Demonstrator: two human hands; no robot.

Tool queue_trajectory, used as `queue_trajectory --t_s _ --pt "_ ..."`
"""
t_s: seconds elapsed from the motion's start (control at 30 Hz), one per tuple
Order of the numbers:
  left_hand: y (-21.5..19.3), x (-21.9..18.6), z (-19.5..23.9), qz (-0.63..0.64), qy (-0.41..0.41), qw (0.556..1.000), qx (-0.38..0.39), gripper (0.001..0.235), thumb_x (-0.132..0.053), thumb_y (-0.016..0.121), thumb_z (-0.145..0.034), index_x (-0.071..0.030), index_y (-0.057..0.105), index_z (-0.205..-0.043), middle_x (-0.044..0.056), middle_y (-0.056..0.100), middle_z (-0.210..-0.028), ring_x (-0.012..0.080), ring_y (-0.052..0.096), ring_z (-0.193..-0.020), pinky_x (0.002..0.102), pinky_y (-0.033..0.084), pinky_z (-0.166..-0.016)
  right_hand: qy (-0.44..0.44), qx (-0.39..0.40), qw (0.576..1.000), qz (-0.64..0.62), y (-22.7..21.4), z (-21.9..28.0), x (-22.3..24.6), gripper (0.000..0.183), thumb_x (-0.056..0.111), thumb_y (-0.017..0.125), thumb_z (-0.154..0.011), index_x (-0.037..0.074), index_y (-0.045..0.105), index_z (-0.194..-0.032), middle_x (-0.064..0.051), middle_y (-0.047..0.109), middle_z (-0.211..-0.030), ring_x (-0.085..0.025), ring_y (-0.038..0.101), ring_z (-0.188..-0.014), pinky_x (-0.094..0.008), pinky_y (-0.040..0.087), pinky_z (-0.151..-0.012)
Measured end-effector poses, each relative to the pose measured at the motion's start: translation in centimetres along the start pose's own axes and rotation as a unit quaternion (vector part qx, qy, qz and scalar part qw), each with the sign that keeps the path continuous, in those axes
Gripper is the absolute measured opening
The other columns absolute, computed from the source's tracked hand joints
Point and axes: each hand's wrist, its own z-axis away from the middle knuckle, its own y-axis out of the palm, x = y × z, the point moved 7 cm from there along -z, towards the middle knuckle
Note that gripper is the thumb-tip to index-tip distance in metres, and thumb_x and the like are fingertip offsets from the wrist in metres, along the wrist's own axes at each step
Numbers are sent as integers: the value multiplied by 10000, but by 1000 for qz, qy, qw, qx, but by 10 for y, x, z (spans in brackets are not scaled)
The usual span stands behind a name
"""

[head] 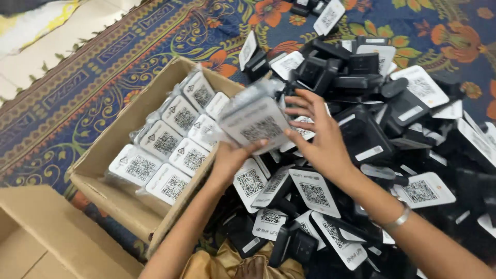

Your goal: The person packs QR code payment scanners into cardboard boxes using bubble wrap.

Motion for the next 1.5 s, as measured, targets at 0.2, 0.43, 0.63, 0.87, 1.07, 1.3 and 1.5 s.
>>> queue_trajectory --t_s 0.2,0.43,0.63,0.87,1.07,1.3,1.5 --pt "-141 -73 63 127 -67 973 -183 551 -79 815 -773 -19 613 -1282 95 734 -1207 207 721 -1080 381 593 -937 -196 61 971 119 114 -12 21 446 170 585 -1079 -16 459 -1464 -209 563 -1453 -388 504 -1381 -489 333 -1212" --pt "-228 -77 47 -25 32 974 -223 524 -37 809 -828 -5 594 -1304 89 715 -1234 195 698 -1129 343 561 -1000 -166 160 949 215 144 -21 6 186 243 543 -1086 142 676 -1170 -21 698 -1203 -248 607 -1258 -422 384 -1229" --pt "-267 23 19 -49 96 962 -251 555 28 813 -807 7 544 -1292 103 716 -1211 187 691 -1126 318 549 -995 -106 339 881 313 168 -13 -47 547 481 626 -911 117 623 -1319 -91 617 -1348 -249 507 -1329 -489 280 -1168" --pt "-352 116 77 -33 23 908 -417 571 100 760 -788 -11 539 -1303 112 705 -1238 200 687 -1102 316 549 -954 -113 401 831 370 208 -2 -45 472 416 542 -952 289 579 -1405 -24 495 -1518 -301 373 -1437 -710 198 -1124" --pt "-406 157 100 4 -11 879 -477 605 180 705 -759 -2 530 -1308 103 693 -1232 219 680 -1084 323 528 -940 -135 431 797 401 262 14 -43 538 153 414 -956 365 519 -1439 -35 428 -1555 -370 337 -1437 -814 182 -1059" --pt "-454 209 64 -20 -66 877 -475 601 195 446 -781 -38 564 -1322 134 689 -1179 285 681 -987 378 550 -658 -148 410 793 427 278 21 -43 509 152 400 -970 342 560 -1414 -59 501 -1498 -404 410 -1391 -776 282 -1046" --pt "-491 278 44 19 -172 857 -485 604 176 478 -700 -7 564 -1269 161 664 -1162 347 660 -989 447 523 -568 -183 362 802 438 286 24 -42 461 170 428 -970 309 611 -1369 -81 574 -1424 -414 463 -1352 -738 327 -1039"
